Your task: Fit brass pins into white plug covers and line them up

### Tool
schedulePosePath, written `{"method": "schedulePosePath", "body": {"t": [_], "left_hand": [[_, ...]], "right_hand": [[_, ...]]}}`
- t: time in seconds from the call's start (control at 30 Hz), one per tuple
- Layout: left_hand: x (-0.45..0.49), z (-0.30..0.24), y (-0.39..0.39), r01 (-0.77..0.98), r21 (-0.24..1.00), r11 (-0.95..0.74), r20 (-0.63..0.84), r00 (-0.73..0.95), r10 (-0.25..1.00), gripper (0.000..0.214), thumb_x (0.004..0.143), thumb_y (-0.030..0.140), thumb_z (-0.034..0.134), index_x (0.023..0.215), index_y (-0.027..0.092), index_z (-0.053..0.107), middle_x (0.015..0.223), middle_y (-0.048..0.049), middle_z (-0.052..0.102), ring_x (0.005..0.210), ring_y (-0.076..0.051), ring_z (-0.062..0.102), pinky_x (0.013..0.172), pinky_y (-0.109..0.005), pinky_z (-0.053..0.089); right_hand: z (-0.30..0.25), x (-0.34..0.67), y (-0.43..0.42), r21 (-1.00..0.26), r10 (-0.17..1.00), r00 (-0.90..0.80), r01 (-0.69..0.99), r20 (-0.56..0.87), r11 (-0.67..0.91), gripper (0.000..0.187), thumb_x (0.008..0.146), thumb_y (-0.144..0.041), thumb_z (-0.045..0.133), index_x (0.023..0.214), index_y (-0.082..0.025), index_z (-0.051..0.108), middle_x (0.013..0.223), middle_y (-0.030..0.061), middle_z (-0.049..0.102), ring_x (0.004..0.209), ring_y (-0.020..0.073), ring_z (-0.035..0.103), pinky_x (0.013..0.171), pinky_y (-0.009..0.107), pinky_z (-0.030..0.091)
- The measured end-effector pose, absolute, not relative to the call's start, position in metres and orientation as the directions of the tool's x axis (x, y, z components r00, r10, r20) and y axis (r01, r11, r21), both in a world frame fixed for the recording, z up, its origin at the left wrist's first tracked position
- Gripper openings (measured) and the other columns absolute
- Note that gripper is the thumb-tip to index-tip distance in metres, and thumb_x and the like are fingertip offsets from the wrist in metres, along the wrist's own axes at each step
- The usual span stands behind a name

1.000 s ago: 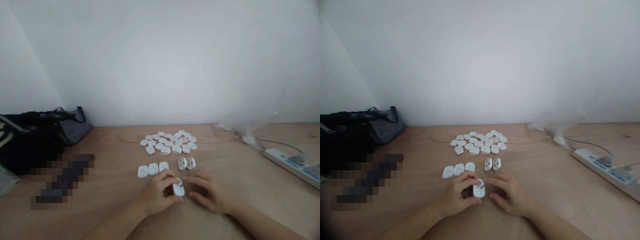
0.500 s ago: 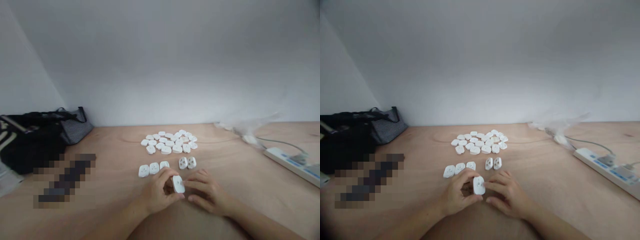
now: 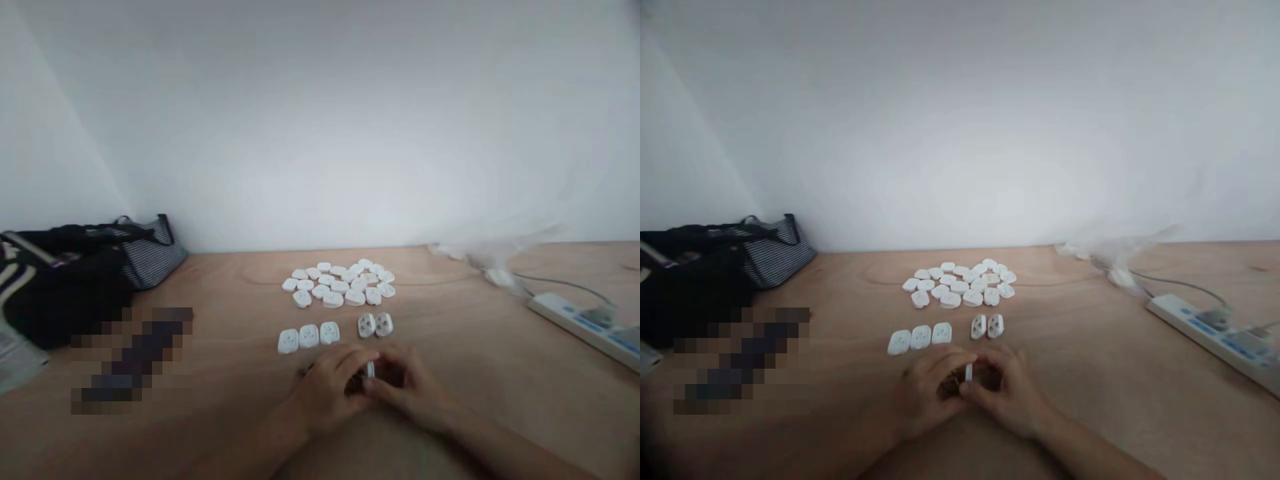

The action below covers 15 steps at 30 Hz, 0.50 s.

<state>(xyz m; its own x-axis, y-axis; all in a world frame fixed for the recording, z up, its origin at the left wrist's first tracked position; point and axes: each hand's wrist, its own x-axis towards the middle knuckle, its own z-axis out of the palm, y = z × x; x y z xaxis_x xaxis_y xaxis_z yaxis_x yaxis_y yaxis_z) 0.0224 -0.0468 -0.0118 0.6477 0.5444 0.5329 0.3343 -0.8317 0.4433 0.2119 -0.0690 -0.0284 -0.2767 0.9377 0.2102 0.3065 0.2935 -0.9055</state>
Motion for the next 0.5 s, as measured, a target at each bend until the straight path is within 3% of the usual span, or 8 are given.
{"method": "schedulePosePath", "body": {"t": [0.13, 0.3, 0.5], "left_hand": [[0.017, -0.009, -0.042, 0.360, 0.438, -0.824, 0.530, 0.637, 0.560, 0.057, 0.063, 0.043, 0.079, 0.110, 0.019, 0.056, 0.105, -0.0080, 0.061, 0.095, -0.023, 0.057, 0.085, -0.033, 0.048], [0.015, -0.007, -0.036, 0.440, 0.335, -0.833, 0.535, 0.639, 0.553, 0.010, 0.082, 0.029, 0.065, 0.082, 0.020, 0.067, 0.082, -0.0041, 0.064, 0.081, -0.019, 0.056, 0.076, -0.033, 0.043], [0.008, -0.004, -0.035, 0.469, 0.270, -0.841, 0.595, 0.605, 0.528, 0.016, 0.087, 0.021, 0.056, 0.076, 0.018, 0.066, 0.075, -0.0033, 0.062, 0.075, -0.017, 0.054, 0.075, -0.033, 0.040]], "right_hand": [[-0.029, 0.214, -0.067, -0.926, 0.946, -0.256, 0.267, 0.199, 0.267, 0.037, 0.071, -0.048, 0.068, 0.097, -0.022, 0.066, 0.089, 0.0052, 0.066, 0.086, 0.0255, 0.057, 0.077, 0.038, 0.045], [-0.023, 0.217, -0.067, -0.934, 0.947, -0.259, 0.249, 0.192, 0.258, 0.037, 0.070, -0.050, 0.069, 0.089, -0.019, 0.065, 0.082, 0.0039, 0.065, 0.078, 0.0212, 0.057, 0.071, 0.032, 0.046], [-0.021, 0.218, -0.067, -0.961, 0.943, -0.289, 0.166, 0.165, 0.219, 0.039, 0.070, -0.051, 0.068, 0.087, -0.017, 0.061, 0.076, 0.0023, 0.061, 0.073, 0.0173, 0.055, 0.067, 0.028, 0.044]]}}
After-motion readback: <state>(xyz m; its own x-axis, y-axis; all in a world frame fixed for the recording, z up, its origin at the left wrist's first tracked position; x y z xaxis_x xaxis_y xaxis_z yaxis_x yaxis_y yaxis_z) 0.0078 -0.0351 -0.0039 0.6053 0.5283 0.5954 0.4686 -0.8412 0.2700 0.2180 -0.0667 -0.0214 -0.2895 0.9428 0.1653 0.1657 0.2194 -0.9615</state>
